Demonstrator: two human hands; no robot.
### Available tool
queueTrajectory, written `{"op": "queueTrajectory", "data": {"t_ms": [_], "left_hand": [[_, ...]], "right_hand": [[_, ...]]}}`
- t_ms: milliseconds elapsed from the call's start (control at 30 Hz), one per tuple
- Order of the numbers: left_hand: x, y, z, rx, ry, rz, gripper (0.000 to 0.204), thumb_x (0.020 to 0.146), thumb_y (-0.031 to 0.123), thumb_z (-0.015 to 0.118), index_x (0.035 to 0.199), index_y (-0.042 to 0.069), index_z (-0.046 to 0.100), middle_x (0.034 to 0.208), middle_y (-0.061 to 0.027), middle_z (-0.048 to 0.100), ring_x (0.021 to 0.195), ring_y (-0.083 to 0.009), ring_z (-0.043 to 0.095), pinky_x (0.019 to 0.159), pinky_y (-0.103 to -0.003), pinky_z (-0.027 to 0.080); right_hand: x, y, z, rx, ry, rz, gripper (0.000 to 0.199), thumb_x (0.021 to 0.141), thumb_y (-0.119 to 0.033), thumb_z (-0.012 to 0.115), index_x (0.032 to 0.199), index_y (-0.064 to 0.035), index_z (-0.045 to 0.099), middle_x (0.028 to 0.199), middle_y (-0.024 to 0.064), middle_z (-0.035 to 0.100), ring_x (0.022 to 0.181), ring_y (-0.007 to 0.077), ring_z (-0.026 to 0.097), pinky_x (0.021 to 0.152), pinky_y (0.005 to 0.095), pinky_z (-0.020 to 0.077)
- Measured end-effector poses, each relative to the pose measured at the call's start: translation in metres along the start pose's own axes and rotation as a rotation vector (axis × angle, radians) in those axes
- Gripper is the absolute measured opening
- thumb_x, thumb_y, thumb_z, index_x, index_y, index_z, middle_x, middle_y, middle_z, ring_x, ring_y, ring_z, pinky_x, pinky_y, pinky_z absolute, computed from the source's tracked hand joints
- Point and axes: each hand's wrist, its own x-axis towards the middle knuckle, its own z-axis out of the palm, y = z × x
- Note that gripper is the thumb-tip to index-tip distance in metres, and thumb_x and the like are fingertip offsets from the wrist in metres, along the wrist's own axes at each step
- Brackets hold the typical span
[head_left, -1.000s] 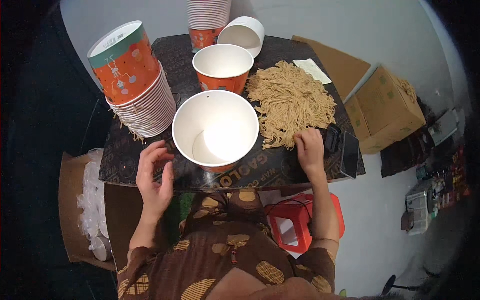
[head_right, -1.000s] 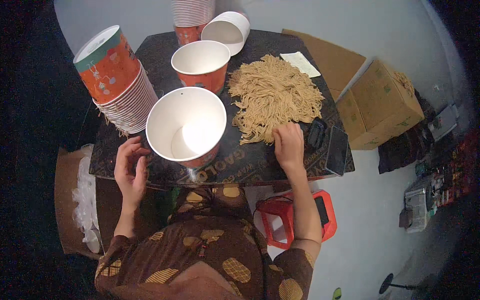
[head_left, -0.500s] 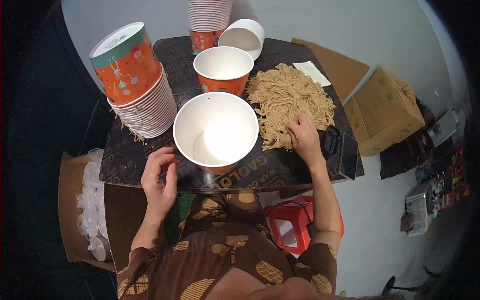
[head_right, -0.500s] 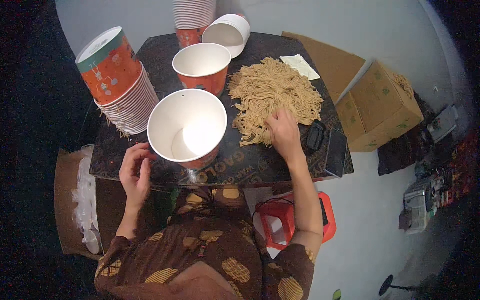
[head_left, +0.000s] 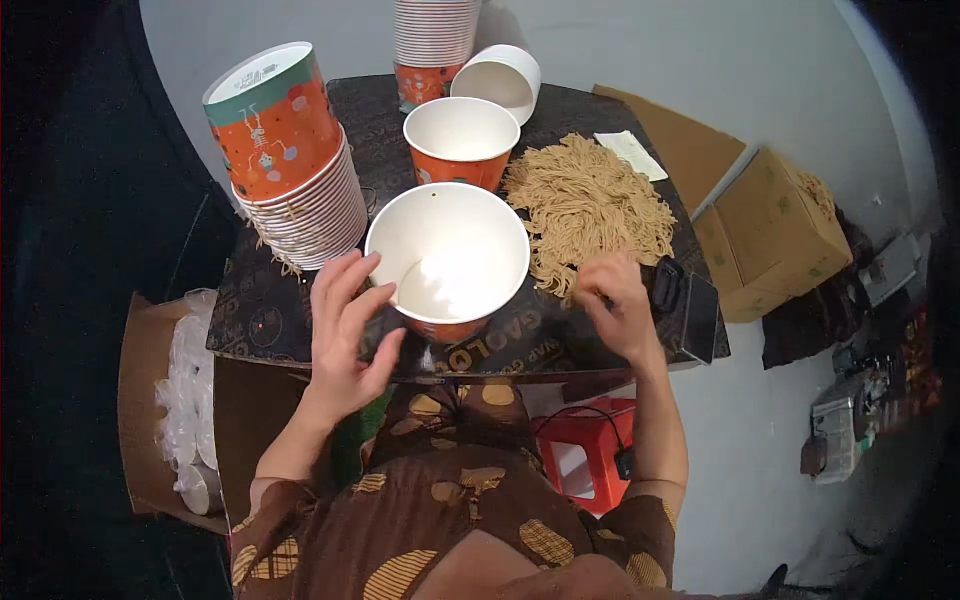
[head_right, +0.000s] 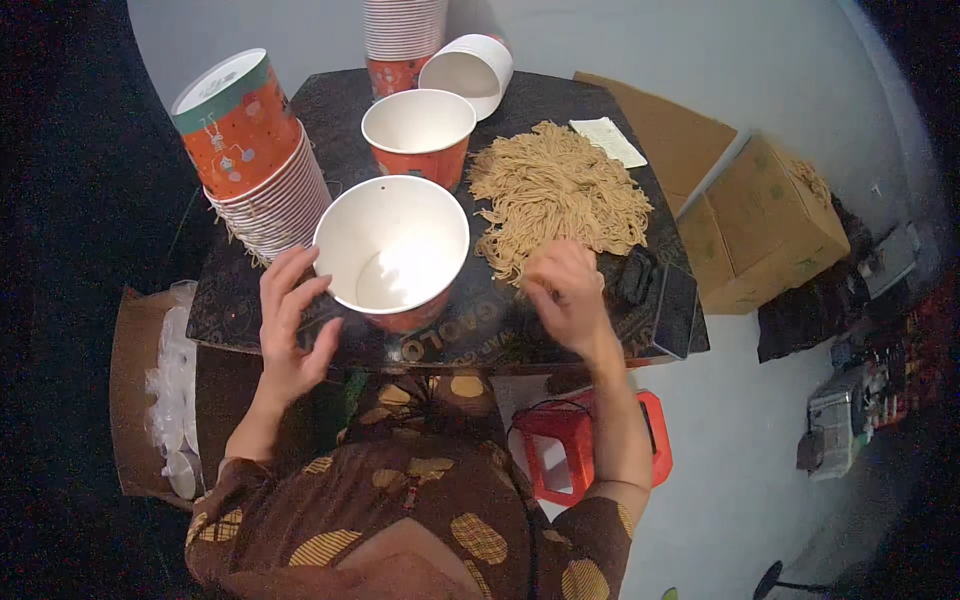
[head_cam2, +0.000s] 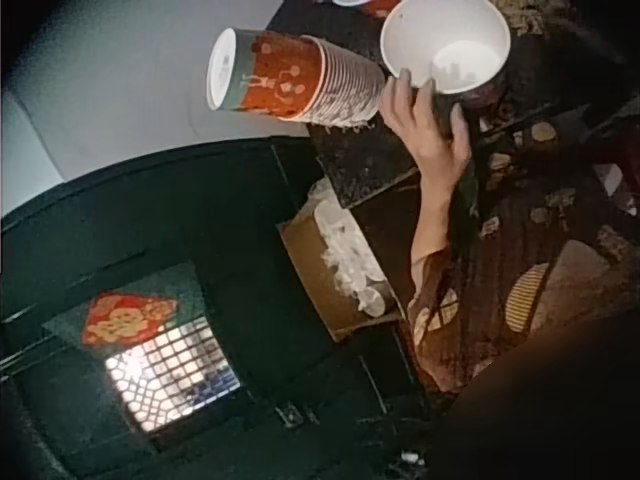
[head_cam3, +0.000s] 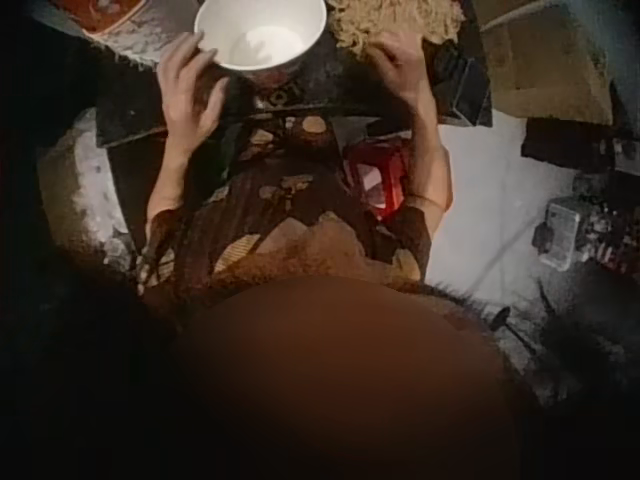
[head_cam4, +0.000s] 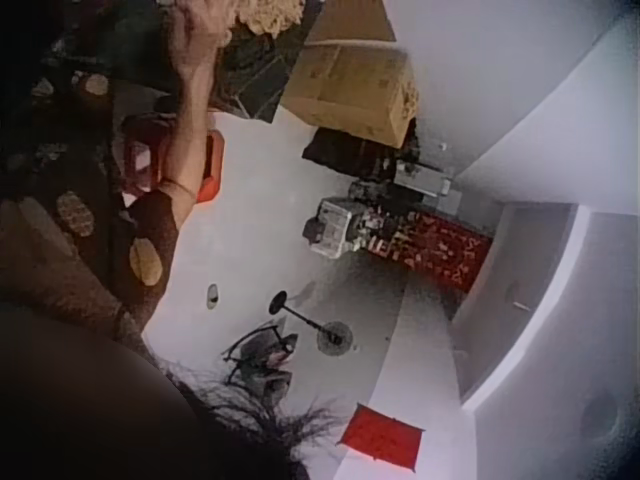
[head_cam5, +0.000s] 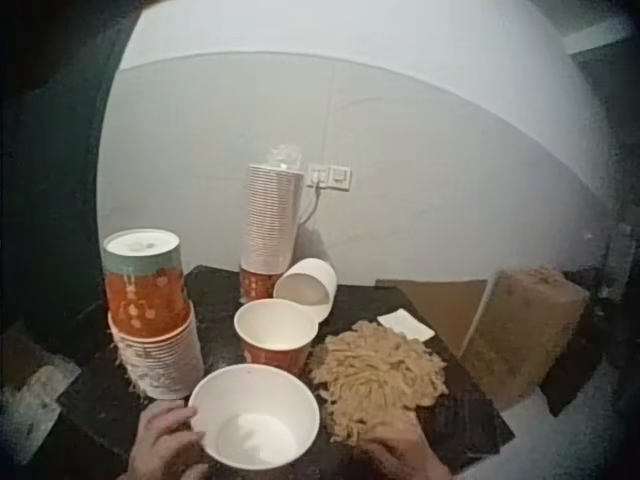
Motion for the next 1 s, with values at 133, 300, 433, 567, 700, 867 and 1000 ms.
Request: {"op": "queueTrajectory", "data": {"t_ms": [133,300,433,567,700,867,1000], "left_hand": [[0.010,0.002,0.004,0.073,-0.063,0.077,0.046,0.074,0.004,0.076,0.117,0.006,0.062,0.130,-0.0136,0.058,0.125,-0.0404,0.049,0.114,-0.064,0.019],[0.014,-0.008,0.016,0.165,-0.068,0.160,0.038,0.073,0.000,0.077,0.109,0.006,0.067,0.114,-0.0105,0.063,0.120,-0.0381,0.053,0.113,-0.064,0.020],[0.022,0.011,0.021,0.169,0.081,0.134,0.036,0.074,-0.004,0.073,0.108,0.003,0.066,0.108,-0.0131,0.065,0.113,-0.0373,0.056,0.106,-0.059,0.034],[-0.003,0.023,0.030,-0.131,0.228,0.152,0.028,0.077,-0.010,0.068,0.104,-0.001,0.066,0.091,-0.0151,0.067,0.074,-0.0271,0.063,0.062,-0.033,0.051],[-0.005,0.059,0.029,-0.355,-0.119,-0.114,0.040,0.076,0.011,0.083,0.109,-0.003,0.066,0.086,-0.0111,0.061,0.068,-0.0218,0.060,0.056,-0.031,0.048],[-0.016,0.048,0.055,-0.459,-0.206,-0.124,0.013,0.082,0.007,0.077,0.092,0.002,0.070,0.082,-0.0065,0.055,0.069,-0.0171,0.054,0.060,-0.029,0.044],[-0.022,0.044,0.050,-0.685,-0.311,-0.314,0.008,0.086,0.004,0.072,0.090,-0.002,0.069,0.083,-0.0042,0.058,0.070,-0.0113,0.054,0.060,-0.026,0.042]], "right_hand": [[-0.001,-0.025,0.004,0.099,-0.022,0.126,0.009,0.082,-0.005,0.070,0.082,-0.0040,0.062,0.087,0.0063,0.064,0.089,0.0241,0.061,0.084,0.0349,0.0430],[-0.008,-0.059,0.016,0.347,0.067,0.367,0.005,0.089,-0.006,0.068,0.089,-0.0029,0.064,0.077,0.0040,0.062,0.071,0.0142,0.058,0.068,0.0296,0.0456],[-0.012,-0.086,0.026,0.571,0.083,0.494,0.005,0.090,-0.005,0.068,0.090,-0.0016,0.064,0.071,-0.0028,0.057,0.061,0.0029,0.047,0.055,0.0208,0.0392],[-0.018,-0.101,0.032,0.685,0.159,0.523,0.005,0.090,-0.001,0.068,0.090,-0.0025,0.063,0.071,-0.0088,0.052,0.062,-0.0008,0.041,0.056,0.0175,0.0324],[-0.023,-0.118,0.031,0.793,0.142,0.554,0.006,0.090,-0.001,0.067,0.089,-0.0015,0.062,0.074,-0.0071,0.054,0.063,0.0000,0.042,0.057,0.0179,0.0333],[-0.031,-0.118,0.033,0.818,0.216,0.485,0.004,0.091,-0.002,0.067,0.090,-0.0021,0.062,0.071,-0.0067,0.056,0.062,-0.0001,0.045,0.055,0.0181,0.0354],[-0.040,-0.112,0.034,0.884,0.252,0.555,0.004,0.092,-0.002,0.065,0.092,-0.0013,0.062,0.073,-0.0050,0.058,0.064,0.0001,0.047,0.057,0.0182,0.0375]]}}
